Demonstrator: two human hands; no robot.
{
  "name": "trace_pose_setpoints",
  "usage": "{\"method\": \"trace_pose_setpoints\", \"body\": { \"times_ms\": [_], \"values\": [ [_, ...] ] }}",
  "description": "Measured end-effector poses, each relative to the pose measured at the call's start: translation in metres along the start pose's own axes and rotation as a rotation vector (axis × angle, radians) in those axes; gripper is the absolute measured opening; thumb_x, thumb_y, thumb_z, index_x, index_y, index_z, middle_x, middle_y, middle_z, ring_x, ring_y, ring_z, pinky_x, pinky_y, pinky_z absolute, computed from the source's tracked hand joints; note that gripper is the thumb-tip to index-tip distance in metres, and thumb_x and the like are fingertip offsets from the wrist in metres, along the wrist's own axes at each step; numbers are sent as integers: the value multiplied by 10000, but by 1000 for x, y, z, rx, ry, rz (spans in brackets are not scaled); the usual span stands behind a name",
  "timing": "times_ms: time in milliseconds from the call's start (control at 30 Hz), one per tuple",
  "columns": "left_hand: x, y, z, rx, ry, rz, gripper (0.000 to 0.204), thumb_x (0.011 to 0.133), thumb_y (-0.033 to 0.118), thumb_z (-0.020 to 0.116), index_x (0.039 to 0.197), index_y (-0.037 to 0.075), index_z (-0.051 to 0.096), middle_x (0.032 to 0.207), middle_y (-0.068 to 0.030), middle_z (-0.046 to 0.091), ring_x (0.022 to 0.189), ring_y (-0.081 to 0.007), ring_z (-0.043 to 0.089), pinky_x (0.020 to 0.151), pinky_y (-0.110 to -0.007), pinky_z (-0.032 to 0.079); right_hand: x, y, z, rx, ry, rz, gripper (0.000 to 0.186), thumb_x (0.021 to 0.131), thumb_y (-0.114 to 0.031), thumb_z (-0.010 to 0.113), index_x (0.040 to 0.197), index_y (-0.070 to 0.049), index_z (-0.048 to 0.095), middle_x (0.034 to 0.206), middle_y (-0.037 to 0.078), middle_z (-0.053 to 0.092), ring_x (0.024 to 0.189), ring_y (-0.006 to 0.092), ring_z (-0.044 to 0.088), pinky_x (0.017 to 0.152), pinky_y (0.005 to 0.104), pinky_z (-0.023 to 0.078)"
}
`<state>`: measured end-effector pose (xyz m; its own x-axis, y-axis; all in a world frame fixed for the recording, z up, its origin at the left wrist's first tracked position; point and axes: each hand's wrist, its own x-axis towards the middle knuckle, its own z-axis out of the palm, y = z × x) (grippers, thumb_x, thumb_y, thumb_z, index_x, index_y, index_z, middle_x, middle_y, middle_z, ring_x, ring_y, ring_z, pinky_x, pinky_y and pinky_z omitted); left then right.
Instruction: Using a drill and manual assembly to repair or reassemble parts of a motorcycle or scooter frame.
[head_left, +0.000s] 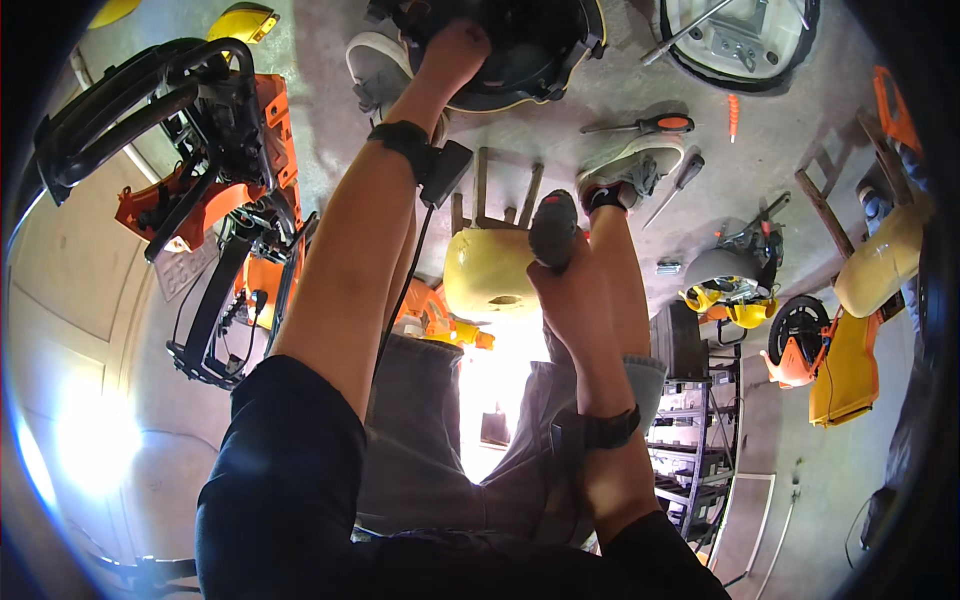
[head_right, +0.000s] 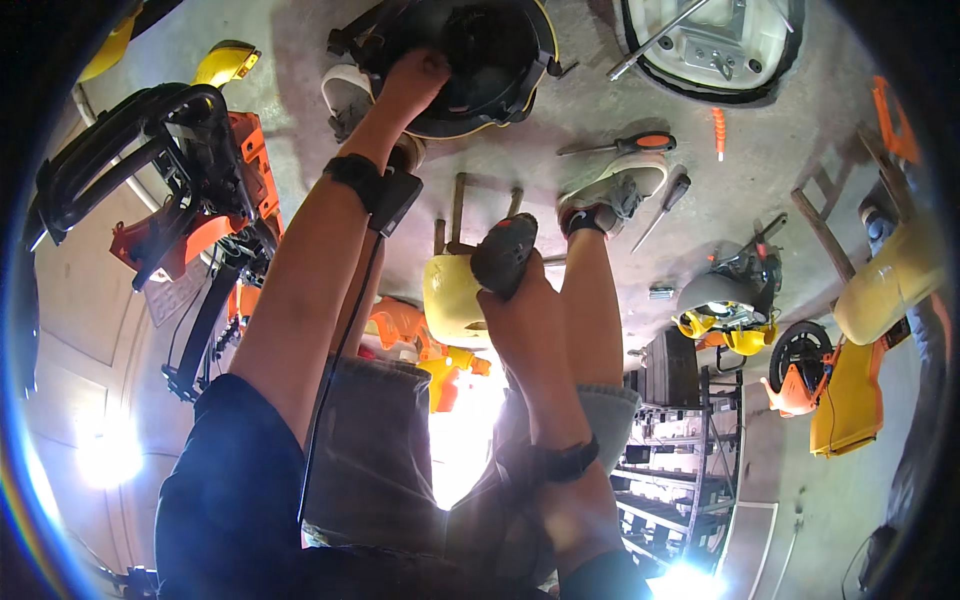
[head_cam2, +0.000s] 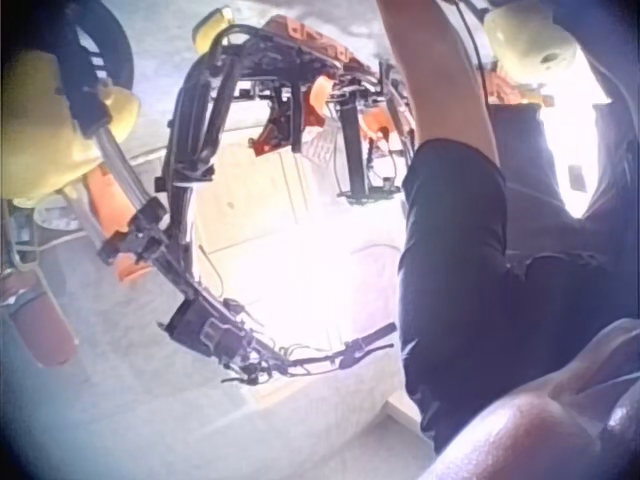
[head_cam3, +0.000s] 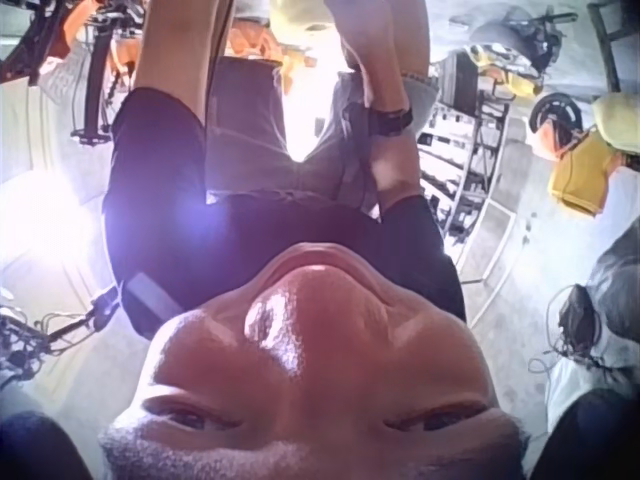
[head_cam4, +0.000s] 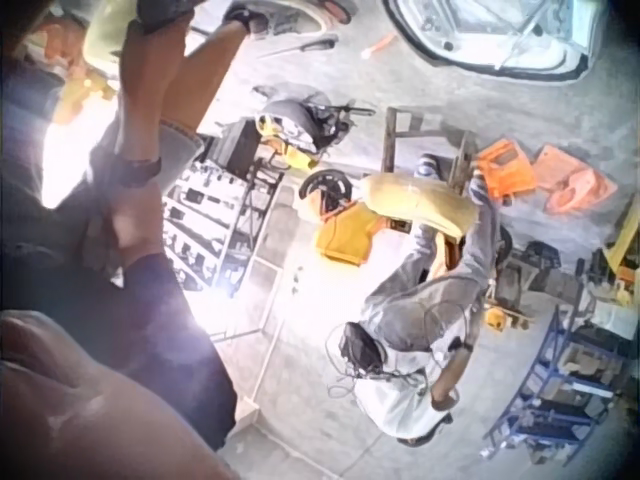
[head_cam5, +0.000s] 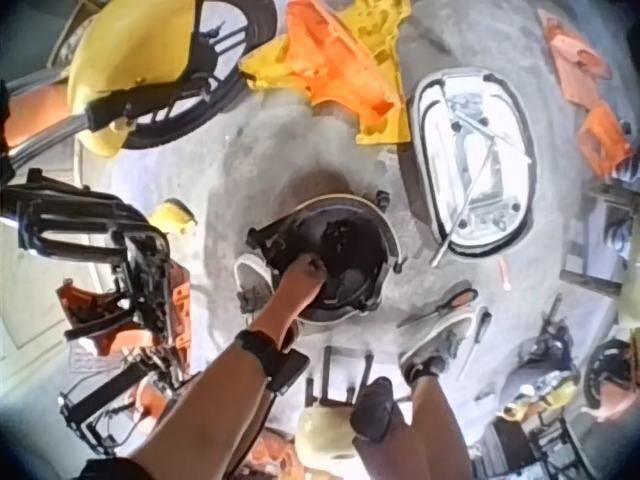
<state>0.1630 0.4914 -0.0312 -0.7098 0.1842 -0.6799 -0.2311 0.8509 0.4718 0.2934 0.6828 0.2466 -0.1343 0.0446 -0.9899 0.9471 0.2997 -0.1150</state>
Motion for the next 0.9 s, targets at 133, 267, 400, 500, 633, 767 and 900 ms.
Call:
{"method": "trace_pose_setpoints", "body": {
  "times_ms": [133, 267, 400, 500, 633, 767, 900],
  "values": [
    [-4, 13, 17, -5, 21, 20, 339, 767, 288, 641, 1049, 98, 630, 997, -152, 672, 965, -357, 634, 861, -390, 501, 0, 2, -6, 8, -2, 31, 520, 739, -165, 636, 1214, -19, 484, 943, 225, 668, 917, 402, 639, 774, 459, 515],
    [-10, 23, 14, 38, 6, -26, 341, 775, 282, 638, 1059, 95, 624, 983, -157, 673, 933, -353, 642, 836, -399, 507, -1, 5, -3, -22, -7, 11, 520, 740, -171, 631, 1216, -21, 485, 959, 229, 664, 929, 399, 637, 782, 457, 511],
    [-13, 39, 16, 40, 22, 30, 352, 793, 285, 638, 1083, 88, 612, 952, -159, 679, 932, -350, 643, 829, -412, 511, -2, 7, -2, -12, -9, 13, 522, 744, -172, 629, 1225, -33, 483, 982, 227, 661, 938, 394, 634, 792, 452, 506],
    [-12, 44, 28, 157, 90, 105, 396, 810, 300, 641, 1149, 104, 581, 957, -159, 679, 932, -356, 643, 827, -420, 514, -4, 5, 0, -29, -12, 33, 519, 741, -169, 636, 1218, -36, 482, 978, 224, 661, 934, 397, 633, 793, 449, 506],
    [1, 43, 40, 289, 111, 73, 453, 835, 294, 629, 1242, 128, 522, 1006, -165, 670, 951, -370, 634, 834, -446, 509, -7, 5, 0, 30, 21, 7, 502, 737, -163, 647, 1195, -37, 486, 970, 223, 659, 936, 401, 628, 790, 448, 507],
    [4, 43, 46, 387, 87, 72, 427, 840, 257, 614, 1234, 117, 529, 1044, -175, 658, 983, -374, 622, 855, -461, 499, -5, 14, -1, 63, 45, -18, 476, 740, -161, 656, 1170, -41, 493, 962, 215, 653, 924, 407, 626, 778, 452, 508],
    [2, 34, 49, 309, 101, 66, 391, 856, 263, 581, 1209, 100, 543, 1072, -194, 644, 1013, -384, 605, 875, -460, 487, -10, 7, -9, 62, 39, 23, 481, 744, -162, 656, 1181, -49, 488, 969, 208, 647, 929, 410, 621, 793, 457, 502]
  ]
}}
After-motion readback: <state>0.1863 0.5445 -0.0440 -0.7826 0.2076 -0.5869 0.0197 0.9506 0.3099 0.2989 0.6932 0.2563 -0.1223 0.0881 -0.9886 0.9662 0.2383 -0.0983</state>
